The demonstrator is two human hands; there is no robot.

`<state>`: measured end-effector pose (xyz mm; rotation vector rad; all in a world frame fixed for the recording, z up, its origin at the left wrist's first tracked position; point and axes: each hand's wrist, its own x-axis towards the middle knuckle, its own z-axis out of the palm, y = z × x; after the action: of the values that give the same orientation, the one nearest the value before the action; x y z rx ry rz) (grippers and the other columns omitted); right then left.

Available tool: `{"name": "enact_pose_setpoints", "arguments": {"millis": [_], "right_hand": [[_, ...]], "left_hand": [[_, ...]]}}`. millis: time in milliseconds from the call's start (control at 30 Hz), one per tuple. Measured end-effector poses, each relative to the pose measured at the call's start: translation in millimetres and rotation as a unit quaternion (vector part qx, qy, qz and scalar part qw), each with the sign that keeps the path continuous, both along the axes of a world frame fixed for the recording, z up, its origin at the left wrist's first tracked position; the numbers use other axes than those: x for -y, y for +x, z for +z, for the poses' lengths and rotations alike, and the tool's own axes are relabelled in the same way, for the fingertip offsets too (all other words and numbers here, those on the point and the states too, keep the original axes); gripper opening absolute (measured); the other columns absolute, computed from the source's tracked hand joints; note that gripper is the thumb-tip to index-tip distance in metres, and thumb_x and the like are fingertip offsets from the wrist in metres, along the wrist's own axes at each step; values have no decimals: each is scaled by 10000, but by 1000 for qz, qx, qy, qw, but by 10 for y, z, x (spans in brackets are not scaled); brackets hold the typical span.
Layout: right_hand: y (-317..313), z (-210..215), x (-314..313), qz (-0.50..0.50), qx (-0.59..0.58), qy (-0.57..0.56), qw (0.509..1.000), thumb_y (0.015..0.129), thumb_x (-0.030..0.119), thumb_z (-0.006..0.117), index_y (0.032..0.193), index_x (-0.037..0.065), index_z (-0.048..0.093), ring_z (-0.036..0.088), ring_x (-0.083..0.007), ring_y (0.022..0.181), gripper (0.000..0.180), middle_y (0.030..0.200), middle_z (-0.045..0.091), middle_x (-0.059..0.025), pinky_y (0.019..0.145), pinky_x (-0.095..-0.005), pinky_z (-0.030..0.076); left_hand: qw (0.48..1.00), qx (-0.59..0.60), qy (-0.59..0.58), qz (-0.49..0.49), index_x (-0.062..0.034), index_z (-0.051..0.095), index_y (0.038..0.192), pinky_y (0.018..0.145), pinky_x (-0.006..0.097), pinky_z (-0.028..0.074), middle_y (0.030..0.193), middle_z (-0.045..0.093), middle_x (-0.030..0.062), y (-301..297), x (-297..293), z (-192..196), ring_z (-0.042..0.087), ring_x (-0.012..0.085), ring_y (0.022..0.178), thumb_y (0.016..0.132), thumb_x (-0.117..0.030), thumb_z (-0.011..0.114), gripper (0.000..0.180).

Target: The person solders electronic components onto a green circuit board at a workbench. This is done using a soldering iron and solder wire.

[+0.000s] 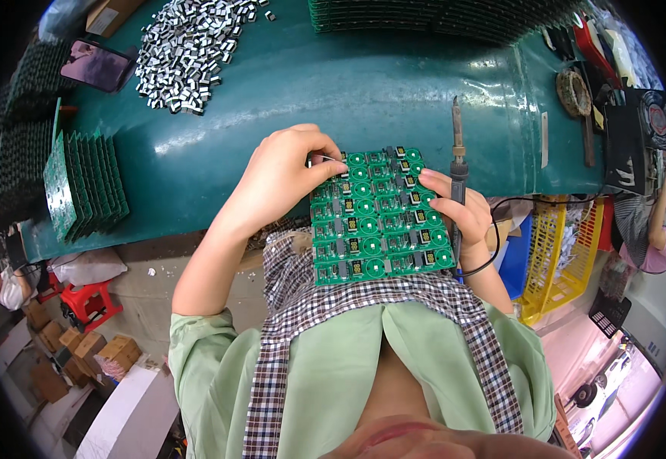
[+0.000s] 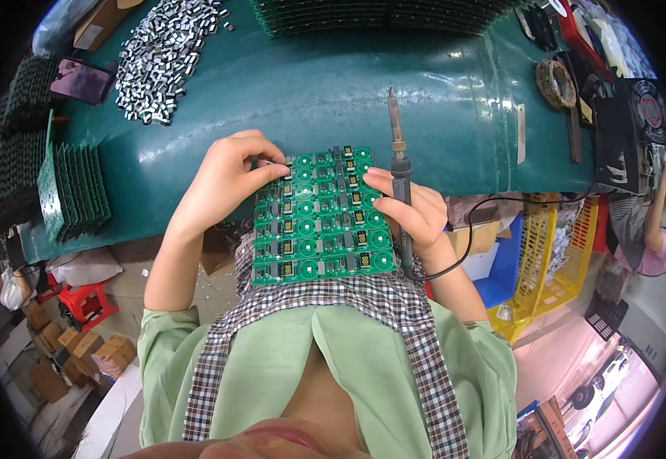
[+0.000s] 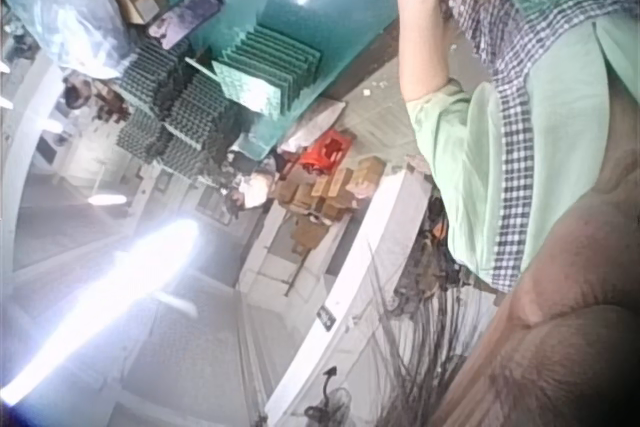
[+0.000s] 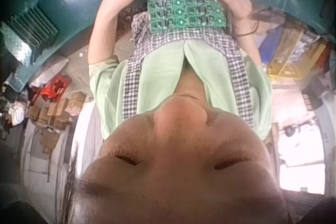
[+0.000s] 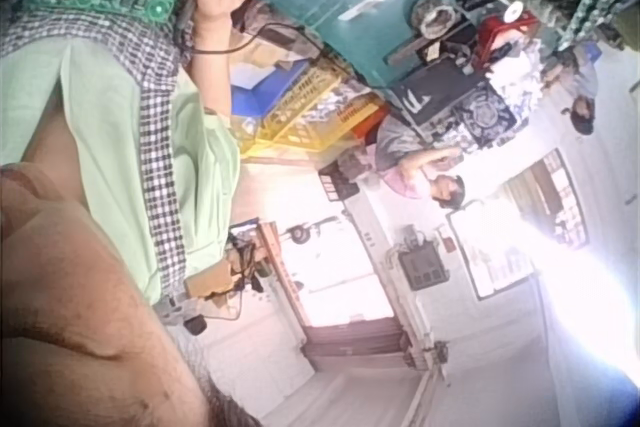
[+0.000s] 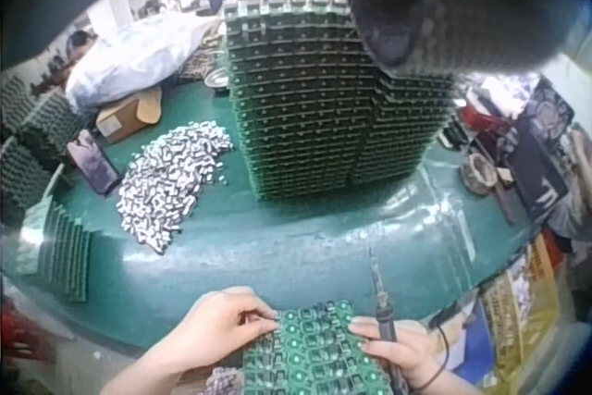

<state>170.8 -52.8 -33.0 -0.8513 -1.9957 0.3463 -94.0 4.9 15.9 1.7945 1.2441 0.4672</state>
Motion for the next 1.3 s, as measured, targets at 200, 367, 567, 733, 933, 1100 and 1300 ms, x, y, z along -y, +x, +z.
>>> {"name": "enact_pose_setpoints", "arguments": {"millis": [200, 367, 567, 733, 933, 1100, 1300], "right_hand": [[-9, 21, -6, -6, 1, 1, 1000, 765, 16, 658, 892, 50, 559, 691, -334, 868, 165, 948, 687, -174, 683, -357, 580], [-13, 23, -18, -5, -11, -6, 1000, 763, 17, 659, 887, 45, 559, 691, -341, 865, 162, 942, 686, -175, 681, -358, 579], [-15, 15, 1, -3, -8, -5, 1000, 766, 23, 658, 899, 44, 557, 691, -342, 863, 168, 938, 686, -179, 679, -362, 577], [-15, 3, -13, -2, -17, -6, 1000, 750, 24, 652, 908, 38, 551, 686, -351, 878, 188, 951, 683, -188, 691, -366, 574], [-1, 32, -10, -7, -5, -20, 1000, 752, 34, 644, 908, 35, 547, 683, -355, 885, 185, 957, 681, -192, 707, -373, 570], [-33, 23, -12, -17, -21, -23, 999, 773, 49, 639, 906, 34, 543, 685, -357, 875, 166, 950, 684, -186, 709, -377, 570], [-15, 25, -1, -8, -6, -16, 1000, 769, 50, 641, 890, 31, 546, 685, -360, 872, 156, 945, 683, -193, 707, -377, 572]], "left_hand": [[995, -57, -11, -80, 6, 670, 831, 594, 304, 418, 732, 573, 78, 4, -112, 92, 529, 173, 654, 735, -84, 702, 136], [993, -16, 11, -120, 10, 666, 829, 604, 306, 424, 749, 589, 87, -18, -177, 38, 540, 185, 668, 736, -85, 698, 137], [993, -25, -5, -116, 20, 664, 837, 607, 307, 425, 756, 595, 90, -7, -151, 49, 540, 185, 668, 738, -74, 694, 140], [997, 4, -3, -81, 18, 667, 865, 581, 278, 397, 752, 585, 70, -60, -85, 18, 510, 143, 646, 745, -58, 688, 143], [996, 74, -26, 43, 4, 675, 892, 545, 228, 339, 743, 561, 24, -206, 136, 48, 464, 79, 638, 780, -30, 667, 118], [985, 168, -34, 12, -3, 688, 881, 524, 223, 328, 751, 569, 29, -160, 263, 44, 463, 79, 633, 767, -7, 679, 115], [989, 101, -76, -80, -18, 686, 851, 562, 281, 405, 697, 546, 57, -75, 117, 154, 510, 143, 610, 729, -89, 714, 144]]}}
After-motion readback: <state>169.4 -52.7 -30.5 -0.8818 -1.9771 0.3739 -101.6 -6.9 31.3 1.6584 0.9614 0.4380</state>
